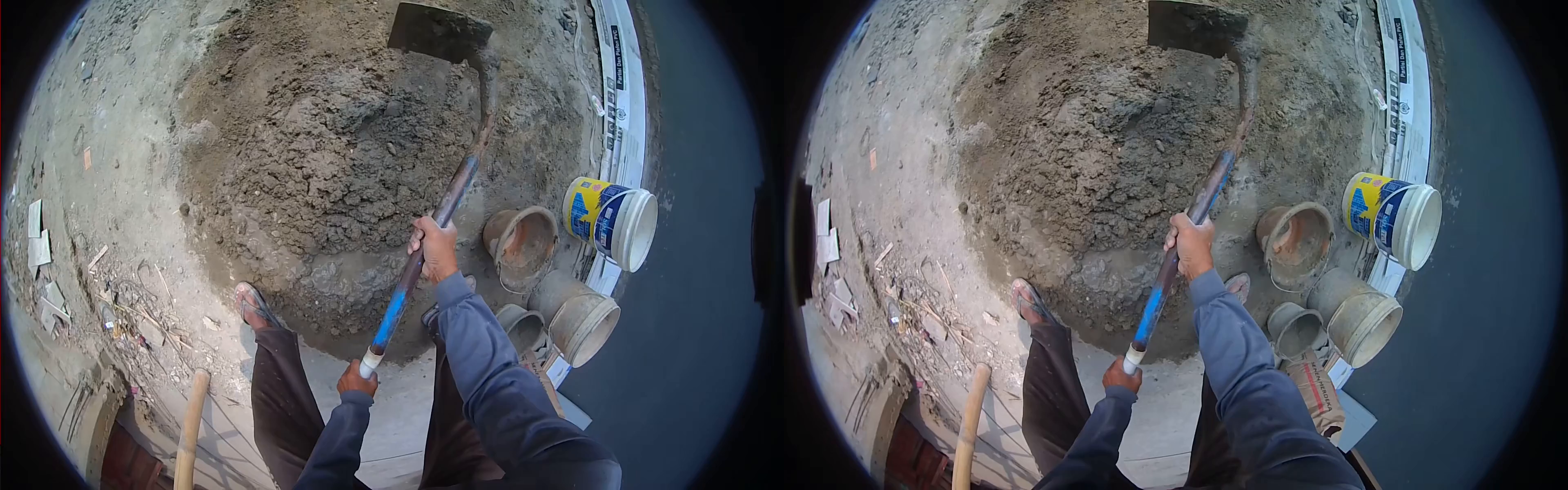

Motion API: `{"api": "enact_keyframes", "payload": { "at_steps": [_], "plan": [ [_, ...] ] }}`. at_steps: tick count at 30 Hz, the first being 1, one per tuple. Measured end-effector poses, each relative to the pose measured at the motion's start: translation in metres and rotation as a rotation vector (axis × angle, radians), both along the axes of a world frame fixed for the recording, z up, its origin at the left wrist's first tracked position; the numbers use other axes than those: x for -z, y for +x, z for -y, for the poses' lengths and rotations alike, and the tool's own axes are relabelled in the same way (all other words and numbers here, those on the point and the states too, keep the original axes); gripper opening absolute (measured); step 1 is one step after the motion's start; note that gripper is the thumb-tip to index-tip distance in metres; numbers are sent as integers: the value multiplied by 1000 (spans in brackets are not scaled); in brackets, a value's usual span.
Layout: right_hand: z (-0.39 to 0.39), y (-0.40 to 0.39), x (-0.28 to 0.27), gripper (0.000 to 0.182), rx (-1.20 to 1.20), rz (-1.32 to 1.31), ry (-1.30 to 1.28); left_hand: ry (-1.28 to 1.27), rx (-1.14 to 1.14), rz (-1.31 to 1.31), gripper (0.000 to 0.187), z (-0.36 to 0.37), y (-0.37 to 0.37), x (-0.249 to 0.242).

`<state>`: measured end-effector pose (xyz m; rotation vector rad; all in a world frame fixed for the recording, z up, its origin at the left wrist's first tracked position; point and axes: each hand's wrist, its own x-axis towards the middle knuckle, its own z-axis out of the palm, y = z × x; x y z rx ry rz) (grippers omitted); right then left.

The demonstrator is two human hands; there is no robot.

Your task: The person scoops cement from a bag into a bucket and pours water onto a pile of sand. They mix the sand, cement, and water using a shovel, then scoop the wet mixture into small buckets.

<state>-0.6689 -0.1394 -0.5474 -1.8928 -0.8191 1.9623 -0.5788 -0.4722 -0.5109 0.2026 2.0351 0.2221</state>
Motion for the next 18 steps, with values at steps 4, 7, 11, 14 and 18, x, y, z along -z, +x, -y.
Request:
{"api": "enact_keyframes", "payload": {
  "at_steps": [4, 7, 11, 14, 18],
  "plan": [
    [-12, -3, 13, 17, 59, -153, 20, 7, 56, -65, 32, -11, -28, 25],
    [1, 11, 77, 17, 71, -78, -56, -142, 102, 123, 32, -2, -31, 25],
    [2, -3, 80, 13, 0, 357, -33, -217, 110, 138, 37, -18, -16, 5],
    [16, 3, 25, 17, -22, 200, 77, -137, 39, 169, 36, -11, -14, -5],
    [-10, -14, -9, 13, 71, 20, 157, 40, 67, -39, 30, -6, -26, 33]
  ]
}}
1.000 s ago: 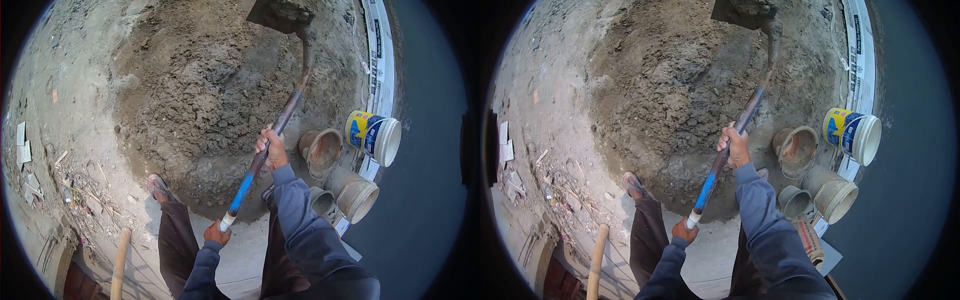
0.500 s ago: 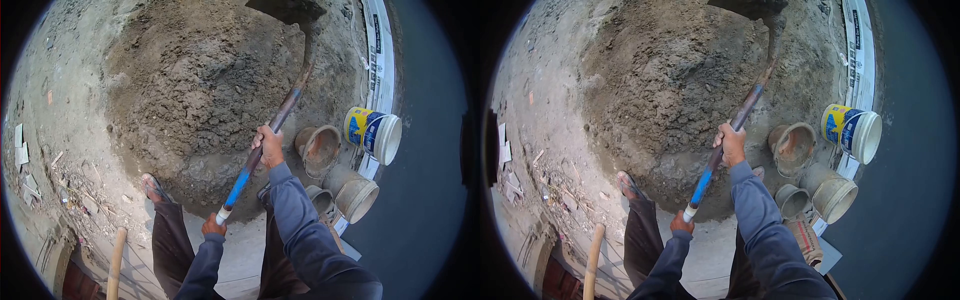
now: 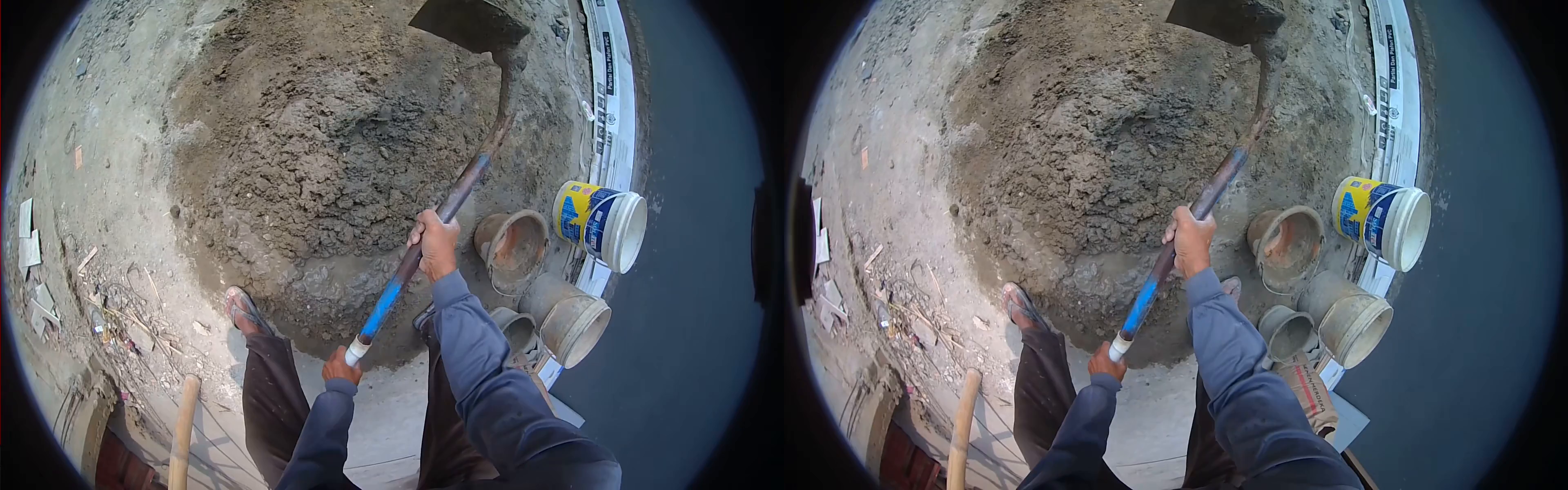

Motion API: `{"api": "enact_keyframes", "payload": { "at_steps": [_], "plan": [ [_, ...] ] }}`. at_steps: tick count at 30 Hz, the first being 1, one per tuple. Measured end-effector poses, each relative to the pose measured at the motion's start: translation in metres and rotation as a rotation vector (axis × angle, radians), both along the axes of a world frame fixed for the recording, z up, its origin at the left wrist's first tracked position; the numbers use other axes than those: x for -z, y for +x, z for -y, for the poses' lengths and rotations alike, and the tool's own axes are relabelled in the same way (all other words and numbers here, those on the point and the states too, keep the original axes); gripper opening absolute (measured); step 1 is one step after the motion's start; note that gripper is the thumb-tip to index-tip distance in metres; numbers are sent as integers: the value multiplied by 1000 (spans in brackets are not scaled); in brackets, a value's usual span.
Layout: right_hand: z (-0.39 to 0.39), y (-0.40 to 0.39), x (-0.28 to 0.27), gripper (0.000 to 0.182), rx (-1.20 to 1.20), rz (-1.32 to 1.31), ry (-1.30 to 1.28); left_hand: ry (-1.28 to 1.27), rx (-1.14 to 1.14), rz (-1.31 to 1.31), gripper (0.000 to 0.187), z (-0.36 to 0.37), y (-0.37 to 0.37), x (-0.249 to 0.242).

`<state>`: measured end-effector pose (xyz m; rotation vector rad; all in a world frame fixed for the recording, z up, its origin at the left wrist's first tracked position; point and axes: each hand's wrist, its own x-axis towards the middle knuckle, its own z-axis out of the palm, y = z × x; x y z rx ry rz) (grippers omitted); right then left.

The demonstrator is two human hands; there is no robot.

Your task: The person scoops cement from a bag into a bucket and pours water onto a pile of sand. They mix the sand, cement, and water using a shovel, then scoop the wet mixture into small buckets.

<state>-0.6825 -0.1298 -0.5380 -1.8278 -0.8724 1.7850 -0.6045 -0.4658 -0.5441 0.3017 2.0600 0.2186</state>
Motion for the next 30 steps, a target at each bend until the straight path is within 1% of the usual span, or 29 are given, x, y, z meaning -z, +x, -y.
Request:
{"api": "enact_keyframes", "payload": {
  "at_steps": [1, 3, 4, 5, 6, 7, 8, 9, 10, 11, 12, 13, 14, 15, 16, 17, 19, 20, 21, 22, 23, 24, 25, 26, 27, 28, 29, 30],
  "plan": [
    [-9, 1, 11, 13, 3, 8, -3, 75, 14, -41, 30, -6, -13, 14],
    [-24, -2, 41, 13, 21, -78, -21, 69, 28, -49, 29, -16, -29, 24],
    [-28, -2, 62, 13, 17, -83, -31, 23, 33, 44, 30, -23, -32, 19],
    [-30, -1, 79, 12, -17, 163, -95, -25, 38, 142, 30, -28, -30, 7],
    [-31, 3, 91, 12, -51, 403, -152, -132, 46, 238, 34, -44, -23, -12],
    [-32, 10, 96, 12, -51, 385, -152, -229, 70, 210, 37, -51, -9, -24],
    [-30, 27, 93, 12, -59, 422, -168, -245, 53, 193, 38, -55, -5, -41],
    [-35, 34, 85, 13, -80, 452, -169, -189, 32, 213, 39, -52, 2, -54],
    [-43, 30, 70, 13, -98, 436, -150, -130, 6, 250, 39, -56, 3, -62],
    [-32, 44, 47, 13, -164, 467, -91, -103, -11, 317, 40, -48, 13, -85],
    [-31, 41, 25, 14, -229, 483, -17, -106, -22, 317, 40, -49, 20, -98],
    [-41, 26, 11, 14, -233, 468, -5, -16, -81, 365, 39, -55, 21, -100],
    [-46, 13, -8, 16, -313, 422, 85, 61, -136, 431, 38, -56, 26, -111],
    [-53, 1, -23, 19, -395, 375, 177, 58, -140, 434, 38, -66, 20, -119],
    [-70, -19, -28, 25, -449, 330, 189, 182, -202, 403, 39, -82, 8, -116],
    [-89, -46, -29, 32, -506, 283, 200, 304, -266, 368, 40, -98, -9, -114],
    [-111, -106, -27, 32, -553, 114, 149, 470, -358, 312, 37, -121, -45, -110],
    [-115, -132, -12, 32, -582, 211, 174, 465, -370, 304, 37, -123, -53, -112],
    [-109, -149, 0, 31, -613, 309, 197, 446, -456, 360, 36, -124, -59, -116],
    [-86, -153, 1, 31, -676, 362, 179, 425, -536, 420, 34, -119, -62, -121],
    [-63, -157, -1, 30, -745, 410, 172, 406, -615, 483, 33, -105, -56, -130],
    [-33, -144, -1, 29, -746, 418, 141, 385, -685, 562, 31, -81, -37, -147],
    [-1, -125, -9, 29, -746, 427, 108, 358, -683, 537, 30, -62, -12, -169],
    [32, -107, -33, 29, -764, 485, 58, 337, -678, 498, 30, -43, 13, -189],
    [59, -77, -31, 29, -796, 490, 18, 194, -720, 599, 36, -19, 49, -206],
    [84, -50, -34, 29, -862, 568, 2, 125, -847, 747, 35, -12, 57, -239],
    [105, -32, -49, 31, -894, 602, -83, 127, -955, 795, 33, -9, 61, -269],
    [129, 0, -39, 31, -930, 631, -57, 144, -975, 840, 32, 0, 69, -289]
  ]
}}
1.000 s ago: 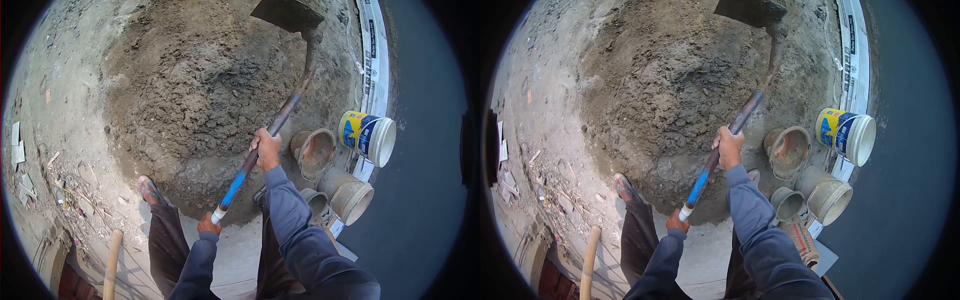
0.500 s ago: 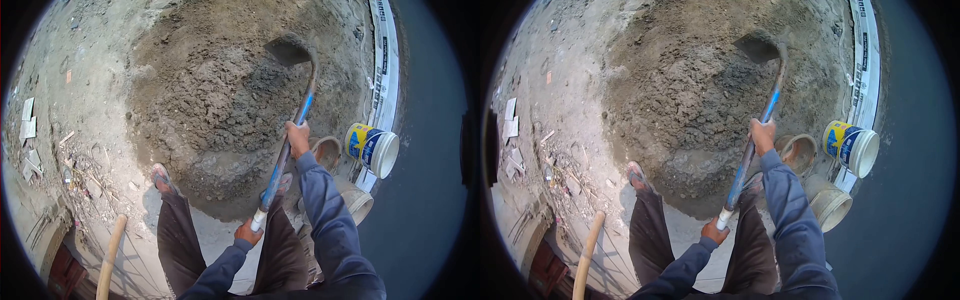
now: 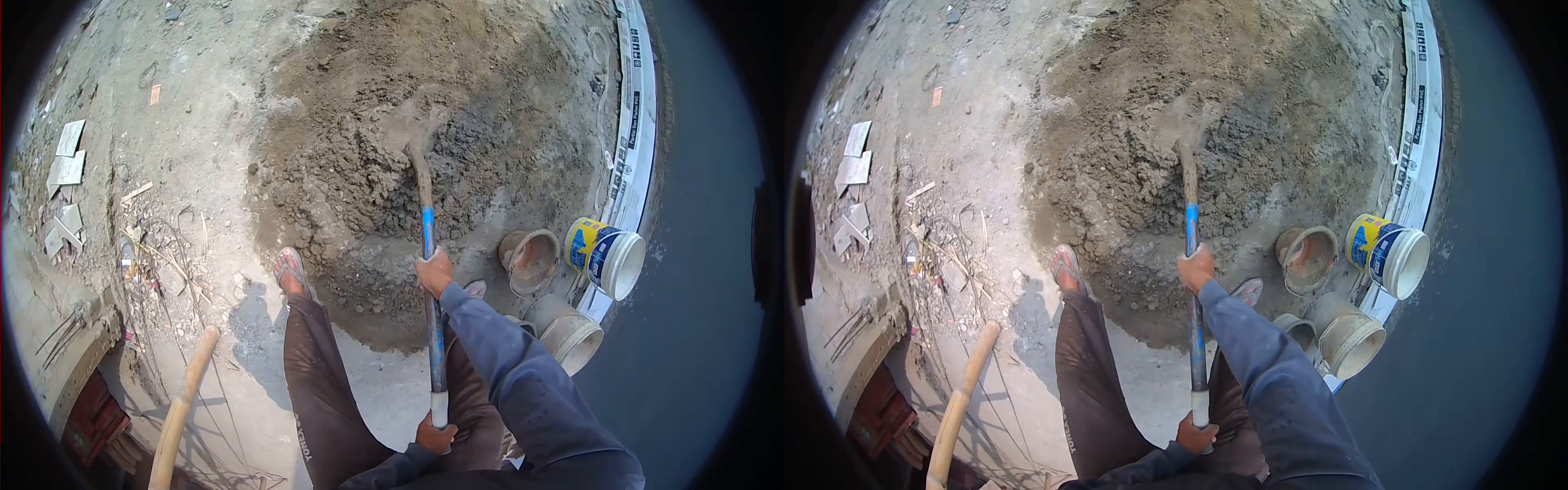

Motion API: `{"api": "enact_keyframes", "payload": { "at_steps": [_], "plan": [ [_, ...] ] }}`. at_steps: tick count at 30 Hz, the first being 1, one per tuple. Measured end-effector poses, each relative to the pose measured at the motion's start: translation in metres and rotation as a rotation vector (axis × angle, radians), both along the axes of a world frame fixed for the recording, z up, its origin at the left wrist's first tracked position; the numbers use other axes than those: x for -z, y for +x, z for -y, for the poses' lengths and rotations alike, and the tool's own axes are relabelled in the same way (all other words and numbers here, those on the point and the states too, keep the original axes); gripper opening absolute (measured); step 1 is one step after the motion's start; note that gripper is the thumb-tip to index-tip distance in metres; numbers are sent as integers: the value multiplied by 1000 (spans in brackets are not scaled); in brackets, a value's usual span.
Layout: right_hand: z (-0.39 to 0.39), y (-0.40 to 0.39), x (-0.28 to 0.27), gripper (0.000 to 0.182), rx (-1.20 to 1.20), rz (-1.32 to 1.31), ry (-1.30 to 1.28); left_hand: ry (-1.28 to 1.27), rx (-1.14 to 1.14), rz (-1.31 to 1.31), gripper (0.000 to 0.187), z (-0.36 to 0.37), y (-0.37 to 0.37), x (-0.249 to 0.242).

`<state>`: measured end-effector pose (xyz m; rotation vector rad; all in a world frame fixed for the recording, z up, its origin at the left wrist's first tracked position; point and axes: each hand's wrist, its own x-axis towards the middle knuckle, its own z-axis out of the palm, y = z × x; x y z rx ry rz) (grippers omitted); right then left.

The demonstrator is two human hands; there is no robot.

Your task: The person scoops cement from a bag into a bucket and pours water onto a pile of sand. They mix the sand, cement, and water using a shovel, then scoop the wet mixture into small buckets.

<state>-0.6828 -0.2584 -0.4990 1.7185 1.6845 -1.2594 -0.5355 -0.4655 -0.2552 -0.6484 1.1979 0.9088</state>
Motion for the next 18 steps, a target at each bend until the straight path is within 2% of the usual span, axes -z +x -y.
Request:
{"api": "enact_keyframes", "payload": {
  "at_steps": [1, 2, 4, 5, 6, 7, 9, 10, 11, 13, 14, 16, 18],
  "plan": [
    [17, 24, 10, 32, -37, 12, 30, 14, 21, 25, 31, 17, 24, -7],
    [30, 30, -9, 32, -30, 7, 33, 15, -7, 87, 31, 28, 35, -24],
    [32, 17, -47, 33, -48, 36, -2, 40, -39, 132, 31, 26, 33, -27],
    [30, 5, -68, 33, -42, 51, -1, 44, -68, 91, 32, 26, 34, -35],
    [29, -15, -89, 34, -142, -4, 54, 41, -88, 62, 32, 30, 36, -48],
    [22, -43, -103, 35, -240, -74, 116, 41, -113, 17, 27, 25, 27, -45],
    [3, -106, -118, 38, -257, -166, 89, 73, -171, -154, 21, -6, -7, -15],
    [-6, -138, -116, 38, -295, -233, 88, 81, -123, -157, 31, -17, -20, 12],
    [-10, -166, -96, 37, -352, -273, 176, 122, -214, -149, 27, -31, -39, 36],
    [-13, -205, -65, 37, -426, -301, 211, 190, -199, -268, 20, -58, -78, 71],
    [-11, -195, -57, 37, -404, -302, 204, 183, -177, -268, 20, -57, -65, 73],
    [2, -162, -38, 40, -444, -159, -1, 216, -326, -431, 13, -59, -22, 61],
    [17, -97, -36, 41, -424, -4, -103, 168, -179, -281, 13, -41, 7, 11]
  ]
}}
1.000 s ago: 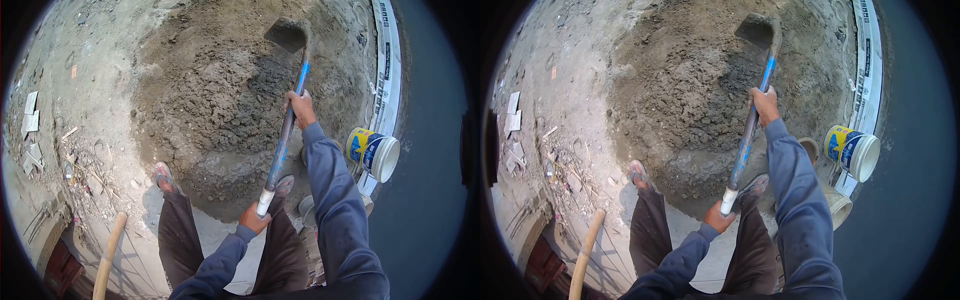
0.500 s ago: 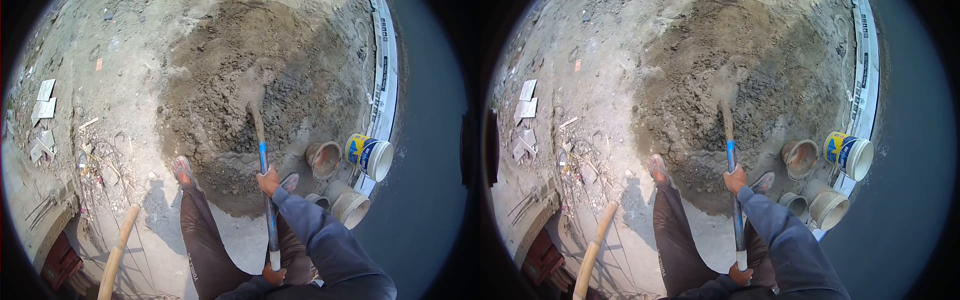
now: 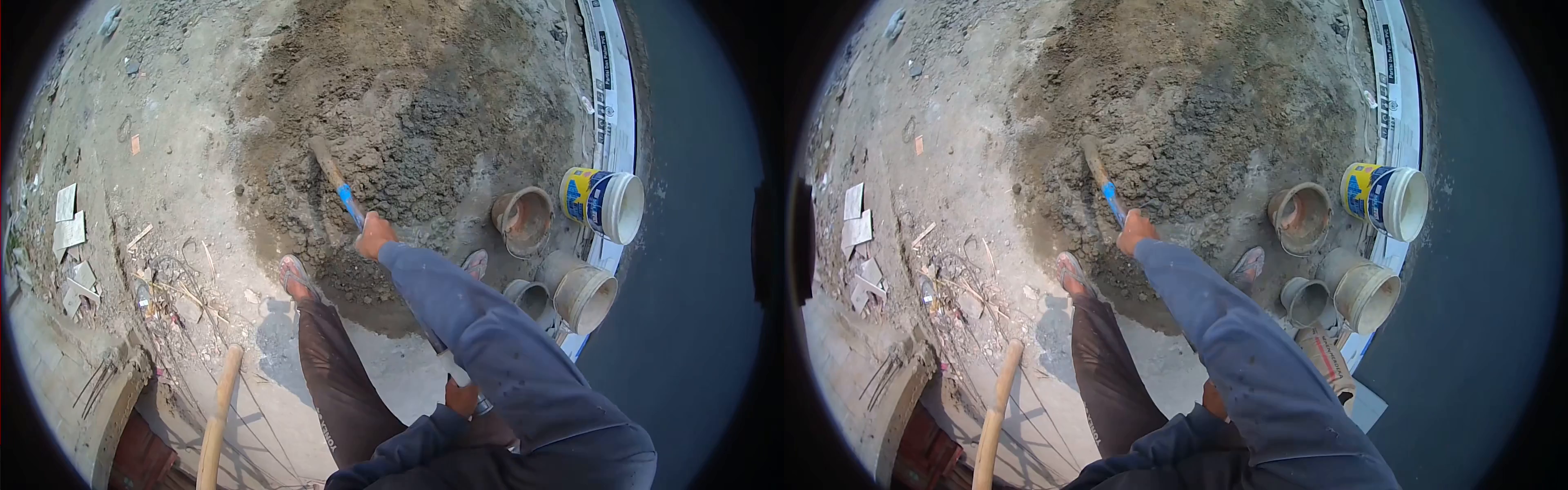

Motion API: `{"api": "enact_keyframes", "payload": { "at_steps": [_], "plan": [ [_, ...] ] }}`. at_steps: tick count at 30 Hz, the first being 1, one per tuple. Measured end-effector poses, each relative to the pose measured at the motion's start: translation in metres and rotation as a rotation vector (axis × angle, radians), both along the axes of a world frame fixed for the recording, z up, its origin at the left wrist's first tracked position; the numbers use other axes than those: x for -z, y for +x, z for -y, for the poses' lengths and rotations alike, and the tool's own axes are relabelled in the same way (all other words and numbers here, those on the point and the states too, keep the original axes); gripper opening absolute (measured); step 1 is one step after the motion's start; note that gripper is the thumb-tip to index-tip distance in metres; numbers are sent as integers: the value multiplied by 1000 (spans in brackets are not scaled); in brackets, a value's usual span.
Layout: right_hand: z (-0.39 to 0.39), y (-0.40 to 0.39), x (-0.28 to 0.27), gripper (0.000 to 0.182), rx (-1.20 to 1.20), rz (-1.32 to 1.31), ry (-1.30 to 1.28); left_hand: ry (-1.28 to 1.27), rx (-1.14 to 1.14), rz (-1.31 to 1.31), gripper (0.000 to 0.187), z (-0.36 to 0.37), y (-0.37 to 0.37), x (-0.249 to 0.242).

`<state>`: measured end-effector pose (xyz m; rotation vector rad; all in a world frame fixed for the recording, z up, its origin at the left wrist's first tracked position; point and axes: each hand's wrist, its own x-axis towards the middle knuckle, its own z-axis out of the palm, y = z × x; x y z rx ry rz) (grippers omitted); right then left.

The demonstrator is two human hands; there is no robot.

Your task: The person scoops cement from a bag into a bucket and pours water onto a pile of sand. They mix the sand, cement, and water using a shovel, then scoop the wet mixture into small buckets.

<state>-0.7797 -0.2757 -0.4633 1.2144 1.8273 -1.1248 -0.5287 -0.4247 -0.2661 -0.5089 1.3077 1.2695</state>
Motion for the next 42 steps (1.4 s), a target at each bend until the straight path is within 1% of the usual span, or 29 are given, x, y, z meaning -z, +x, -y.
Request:
{"api": "enact_keyframes", "payload": {
  "at_steps": [1, 2, 3, 4, 5, 7, 9, 11, 13, 15, 16, 17, 18, 19, 20, 21, 22, 26, 28, 30, 31, 32, 33, 34, 35, 36, 38, 40, 42],
  "plan": [
    [2, 23, -14, 42, 43, 50, -19, -112, 34, 276, 17, -14, -41, -50],
    [3, 43, -27, 43, 72, 50, 11, -29, -14, 448, 22, 10, -20, -56],
    [3, 62, -39, 43, 112, 52, 44, 20, 79, 490, 22, 35, -12, -66],
    [5, 83, -51, 41, 300, 79, -26, 57, 165, 536, 22, 53, -9, -80],
    [-2, 95, -61, 39, 487, 93, -90, 58, 172, 532, 22, 57, -14, -90],
    [-29, 105, -103, 32, 728, 4, -116, 102, 522, 337, 24, 61, -23, -112],
    [-69, 108, -113, 26, 786, -118, -40, 122, 562, 273, 28, 59, -14, -89],
    [-119, 99, -100, 25, 818, -202, 67, 136, 577, 50, 34, 38, -32, -54],
    [-160, 73, -74, 19, 847, -304, 204, 61, 655, -235, 36, 8, -97, -19],
    [-179, 46, -30, 16, 885, -322, 259, 6, 798, -297, 39, 10, -161, 22],
    [-164, 46, -8, 16, 913, -292, 219, -10, 816, -250, 39, 25, -181, 39],
    [-150, 39, 12, 15, 934, -275, 180, -60, 828, -234, 41, 42, -193, 32],
    [-116, 38, 13, 19, 965, -140, 121, -110, 840, -217, 42, 61, -202, 16],
    [-66, 44, 21, 22, 1052, -112, 137, -150, 840, -171, 43, 86, -203, -3],
    [-24, 56, 29, 24, 1023, -38, 63, -191, 836, -128, 44, 113, -199, -24],
    [10, 55, 19, 27, 1003, 9, 60, -212, 860, -157, 45, 139, -196, -37],
    [33, 54, 1, 28, 1050, -4, 9, -230, 889, -180, 45, 161, -194, -47],
    [73, 74, -81, 32, 1240, -110, -89, -335, 1079, -206, 45, 211, -196, -103],
    [94, 75, -130, 32, 1299, -99, -65, -362, 1051, -210, 45, 252, -186, -131],
    [114, 76, -158, 31, 1249, -86, -20, -366, 939, -285, 26, 267, -177, -165],
    [113, 73, -148, 31, 1250, -91, -19, -364, 886, -248, 39, 272, -173, -167],
    [116, 71, -134, 29, 1229, -57, -58, -382, 903, -243, 37, 277, -168, -161],
    [115, 71, -115, 28, 1209, -30, -92, -395, 919, -245, 36, 250, -180, -151],
    [99, 65, -79, 28, 1201, 0, -165, -380, 920, -225, 39, 215, -191, -129],
    [81, 56, -40, 26, 1115, 72, -133, -373, 921, -200, 43, 183, -197, -108],
    [63, 50, -13, 24, 1040, 113, -124, -326, 838, -222, 42, 157, -195, -91],
    [27, 41, 7, 23, 856, -7, -63, -262, 713, -190, 39, 124, -178, -70],
    [-5, 37, 14, 29, 690, -4, 105, -252, 651, -134, 37, 100, -154, -58],
    [-34, 12, -9, 33, 666, -58, 195, -249, 557, -179, 36, 80, -135, -38]
  ]
}}
